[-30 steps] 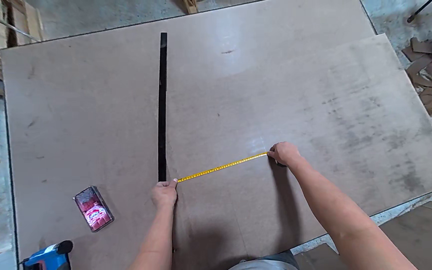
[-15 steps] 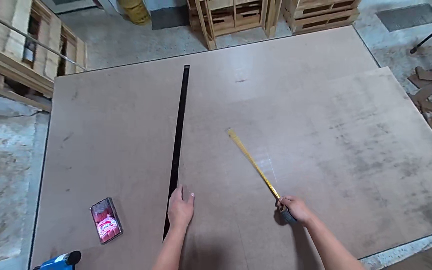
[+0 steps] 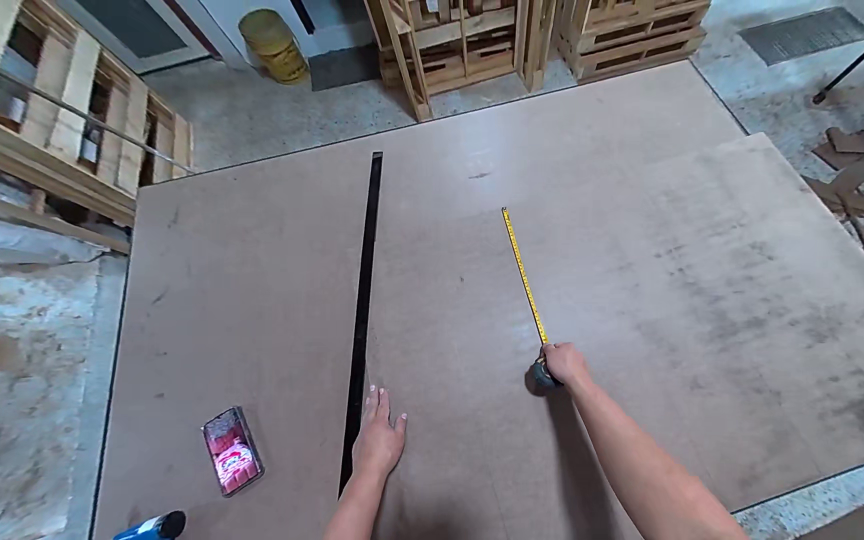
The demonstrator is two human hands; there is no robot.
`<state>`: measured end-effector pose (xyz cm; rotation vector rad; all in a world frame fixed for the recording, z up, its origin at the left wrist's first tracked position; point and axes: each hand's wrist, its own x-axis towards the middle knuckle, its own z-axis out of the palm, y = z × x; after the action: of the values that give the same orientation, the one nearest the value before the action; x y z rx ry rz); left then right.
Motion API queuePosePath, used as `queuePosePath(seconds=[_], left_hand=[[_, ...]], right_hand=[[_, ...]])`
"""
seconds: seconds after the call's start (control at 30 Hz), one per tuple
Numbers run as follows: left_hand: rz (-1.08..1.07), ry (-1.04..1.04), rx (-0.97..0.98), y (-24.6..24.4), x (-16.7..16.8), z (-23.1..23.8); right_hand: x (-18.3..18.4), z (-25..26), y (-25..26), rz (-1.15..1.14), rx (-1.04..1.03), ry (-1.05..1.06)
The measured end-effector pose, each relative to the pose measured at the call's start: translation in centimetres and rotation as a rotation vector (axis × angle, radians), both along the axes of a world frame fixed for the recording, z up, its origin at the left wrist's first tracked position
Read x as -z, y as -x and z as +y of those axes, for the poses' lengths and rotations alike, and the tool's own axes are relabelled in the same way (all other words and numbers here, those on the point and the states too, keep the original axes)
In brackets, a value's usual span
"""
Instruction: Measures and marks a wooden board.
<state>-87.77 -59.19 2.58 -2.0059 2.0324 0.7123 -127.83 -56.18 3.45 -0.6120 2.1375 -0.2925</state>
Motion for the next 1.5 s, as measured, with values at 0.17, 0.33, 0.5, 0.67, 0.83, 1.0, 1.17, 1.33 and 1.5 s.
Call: queuePosePath(seconds=[0.17,0.33,0.5,0.67,0.83,1.0,1.17,1.33,1.5], left_hand=[[-0.002,0.003,0.012,-0.1,0.1,-0.1],[-0.017,-0.012,0.009,0.0,-0.1,0.0],[-0.014,-0.012,0.016,0.0,-0.1,0.0],[-0.03,0.001,0.033,-0.2,0.3,0.0],[-0.024,-0.001,0.029,-0.3,0.1,0.1],[-0.028,-0.005,0.031,-0.2,-0.1,0.0],[-0.02,-0.007,0.025,-0.3,-0.1,0.0],[0.0,-0.018,-0.028,-0.3,-0.3,-0.3],[0.112,0.004,-0.19,-1.0,-0.7,-0.7]], right_hand=[[-0.1,-0.7,0.3,0.009,-0.032,-0.05],[0.1,-1.2,0.7,0.012,-0.039,-0.066],[0.2,-1.1,0.9,0.015,-0.045,-0.055],[0.1,-0.8,1.1,0.017,-0.041,-0.066],[-0.4,-0.6,1.3,0.03,-0.037,-0.136],[-0.7,-0.9,0.9,0.049,-0.025,-0.164],[-0.2,1.3,0.3,0.053,-0.036,-0.122],[0.3,2.1,1.4,-0.018,-0.361,0.253],[1.0,0.4,1.9,-0.018,-0.797,0.103]])
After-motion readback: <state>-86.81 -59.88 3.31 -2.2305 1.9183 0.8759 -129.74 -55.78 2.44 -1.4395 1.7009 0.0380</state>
